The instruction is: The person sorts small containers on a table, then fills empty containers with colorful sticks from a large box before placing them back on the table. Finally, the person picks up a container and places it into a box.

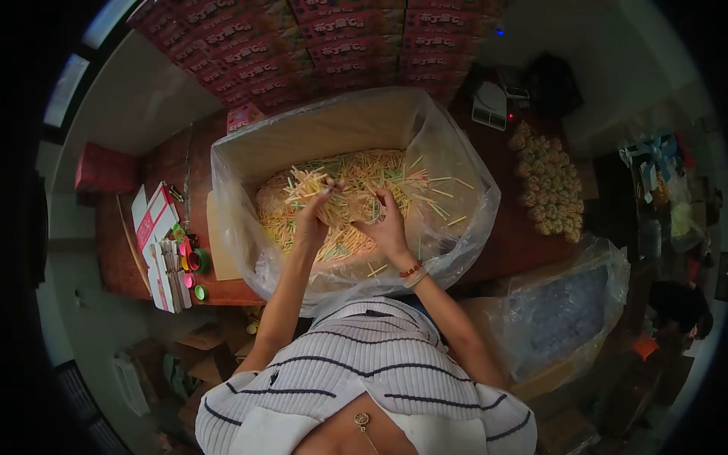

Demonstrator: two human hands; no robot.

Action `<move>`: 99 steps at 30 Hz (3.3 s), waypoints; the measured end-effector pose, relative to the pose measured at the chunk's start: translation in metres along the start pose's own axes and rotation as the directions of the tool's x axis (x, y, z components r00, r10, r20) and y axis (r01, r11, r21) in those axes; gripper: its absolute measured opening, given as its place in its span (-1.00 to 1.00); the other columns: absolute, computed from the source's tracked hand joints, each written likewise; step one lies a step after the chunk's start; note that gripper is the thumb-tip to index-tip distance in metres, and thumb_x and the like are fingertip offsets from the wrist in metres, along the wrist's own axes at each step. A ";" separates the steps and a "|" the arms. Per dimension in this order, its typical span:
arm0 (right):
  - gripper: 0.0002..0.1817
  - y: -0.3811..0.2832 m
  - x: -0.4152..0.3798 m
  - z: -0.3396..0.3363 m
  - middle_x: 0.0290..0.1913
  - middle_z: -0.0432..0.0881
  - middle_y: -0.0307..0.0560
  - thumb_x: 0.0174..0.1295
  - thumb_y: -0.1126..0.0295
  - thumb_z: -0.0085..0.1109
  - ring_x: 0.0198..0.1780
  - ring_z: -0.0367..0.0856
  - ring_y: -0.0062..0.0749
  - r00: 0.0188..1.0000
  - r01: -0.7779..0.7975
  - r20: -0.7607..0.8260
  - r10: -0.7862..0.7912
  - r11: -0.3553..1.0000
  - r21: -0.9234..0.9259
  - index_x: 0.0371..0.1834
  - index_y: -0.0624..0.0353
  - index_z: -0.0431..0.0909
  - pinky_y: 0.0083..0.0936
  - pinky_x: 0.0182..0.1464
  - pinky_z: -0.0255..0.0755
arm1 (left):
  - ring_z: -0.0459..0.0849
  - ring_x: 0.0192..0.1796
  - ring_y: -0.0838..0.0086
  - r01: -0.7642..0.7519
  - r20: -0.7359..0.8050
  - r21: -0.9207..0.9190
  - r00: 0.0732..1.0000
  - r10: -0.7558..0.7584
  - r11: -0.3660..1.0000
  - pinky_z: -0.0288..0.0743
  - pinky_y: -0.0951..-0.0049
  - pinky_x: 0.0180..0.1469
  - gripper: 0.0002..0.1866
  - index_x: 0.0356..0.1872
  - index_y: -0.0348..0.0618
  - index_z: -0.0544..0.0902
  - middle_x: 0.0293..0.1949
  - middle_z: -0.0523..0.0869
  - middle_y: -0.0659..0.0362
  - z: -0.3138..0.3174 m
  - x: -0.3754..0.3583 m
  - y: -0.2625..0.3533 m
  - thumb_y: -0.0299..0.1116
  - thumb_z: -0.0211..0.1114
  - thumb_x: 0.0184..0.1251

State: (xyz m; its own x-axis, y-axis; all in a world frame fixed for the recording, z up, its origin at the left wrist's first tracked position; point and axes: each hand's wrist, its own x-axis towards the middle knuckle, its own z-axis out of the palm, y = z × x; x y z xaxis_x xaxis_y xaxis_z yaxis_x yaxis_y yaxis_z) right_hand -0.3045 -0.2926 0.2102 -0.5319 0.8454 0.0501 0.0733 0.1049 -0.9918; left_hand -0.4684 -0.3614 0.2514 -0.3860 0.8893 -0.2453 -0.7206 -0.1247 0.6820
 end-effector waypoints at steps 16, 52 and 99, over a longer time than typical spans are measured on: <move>-0.23 -0.060 -0.005 0.015 0.22 0.54 -0.05 -0.07 0.62 0.56 0.27 0.56 -0.19 0.977 0.202 -0.066 -0.205 0.978 -0.053 0.28 0.19 0.41 -0.32 0.29 0.51 | 0.68 0.12 0.41 -0.467 0.229 0.311 0.882 0.412 0.828 0.43 0.27 0.42 -0.55 0.12 -0.22 0.47 -0.07 0.71 0.16 0.041 -0.017 -0.007 -0.56 0.45 0.26; -0.27 -0.053 -0.010 0.008 0.16 0.49 0.01 -0.08 0.68 0.46 0.23 0.52 -0.08 0.983 0.130 -0.112 -0.144 0.984 -0.120 0.26 0.18 0.43 -0.26 0.22 0.47 | 0.19 0.63 -0.01 -0.561 0.510 0.705 0.826 0.240 0.433 -0.12 -0.09 0.64 -0.52 0.34 -0.16 0.51 0.46 0.44 -0.03 0.060 -0.018 0.007 -0.08 -0.07 0.65; -0.28 -0.007 -0.021 -0.013 0.12 0.53 -0.07 -0.07 0.51 0.63 0.19 0.55 -0.26 0.965 0.122 -0.224 -0.135 0.990 -0.070 0.20 0.16 0.45 -0.32 0.17 0.53 | 0.78 -0.26 0.38 -0.354 0.277 0.859 0.929 0.245 0.371 0.62 0.39 -0.24 -0.84 -0.03 -0.22 0.69 -0.07 0.73 0.08 0.024 -0.049 0.001 -0.52 0.32 0.42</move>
State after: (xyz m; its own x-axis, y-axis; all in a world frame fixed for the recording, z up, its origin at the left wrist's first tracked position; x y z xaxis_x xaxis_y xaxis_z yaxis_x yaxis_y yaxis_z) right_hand -0.2831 -0.3046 0.2177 -0.3342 0.9191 0.2088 0.0669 0.2441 -0.9674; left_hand -0.4366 -0.3952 0.2805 -0.3762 0.9174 0.1300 0.3640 0.0173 0.9312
